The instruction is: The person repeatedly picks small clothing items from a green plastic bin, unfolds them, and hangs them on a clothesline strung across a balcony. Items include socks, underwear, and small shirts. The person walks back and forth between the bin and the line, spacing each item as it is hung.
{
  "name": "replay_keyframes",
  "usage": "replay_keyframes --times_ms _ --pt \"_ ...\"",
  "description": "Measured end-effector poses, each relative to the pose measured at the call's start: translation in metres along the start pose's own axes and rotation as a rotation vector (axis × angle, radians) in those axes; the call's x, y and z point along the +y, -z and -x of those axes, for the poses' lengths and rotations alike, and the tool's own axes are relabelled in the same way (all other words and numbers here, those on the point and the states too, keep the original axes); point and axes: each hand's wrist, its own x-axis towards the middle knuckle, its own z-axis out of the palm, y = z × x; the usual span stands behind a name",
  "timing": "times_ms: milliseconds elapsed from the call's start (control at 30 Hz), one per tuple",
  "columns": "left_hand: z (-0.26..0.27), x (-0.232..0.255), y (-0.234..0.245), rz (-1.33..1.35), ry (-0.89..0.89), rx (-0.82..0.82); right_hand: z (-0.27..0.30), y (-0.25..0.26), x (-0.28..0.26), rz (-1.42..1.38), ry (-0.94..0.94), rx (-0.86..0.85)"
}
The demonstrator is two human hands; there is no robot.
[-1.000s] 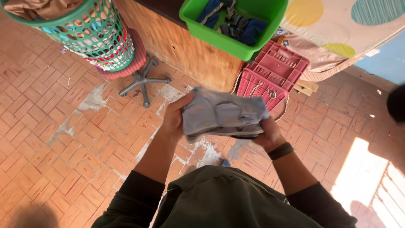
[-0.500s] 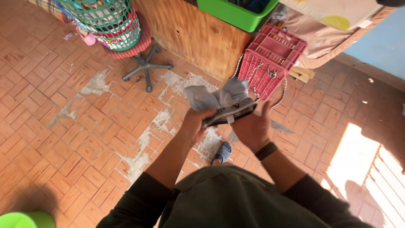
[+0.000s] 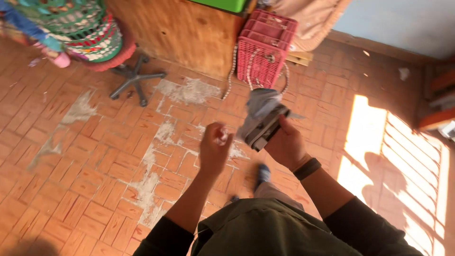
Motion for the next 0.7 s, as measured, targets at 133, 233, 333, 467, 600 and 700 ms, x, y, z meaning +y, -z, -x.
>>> replay_keyframes --times_ms 133,233,333,467,600,700 --pt "-0.022 0.084 -0.016 -0.036 -0.509 -0.148 0.014 0.052 -0.004 0.229 -0.061 0.060" --pt "-0.033 0.102 -0.036 -0.313 -0.535 -0.606 0.049 0.024 -0.022 0.647 0.048 0.096" --pt "-0.027 0.121 -0.048 -0.180 -0.436 -0.579 0.083 0.019 -0.049 0.671 -0.041 0.014" --pt "-0.018 0.123 -0.064 0.017 -0.206 -0.414 0.126 0.112 -0.064 1.171 0.124 0.085" --pt "-0.010 0.111 -0.095 -0.274 -0.157 -0.363 0.199 0.133 -0.096 1.121 0.257 0.251" --pt "0.017 0.153 -0.113 -0.321 -0.115 -0.397 0.236 0.153 -0.149 1.478 0.486 0.345"
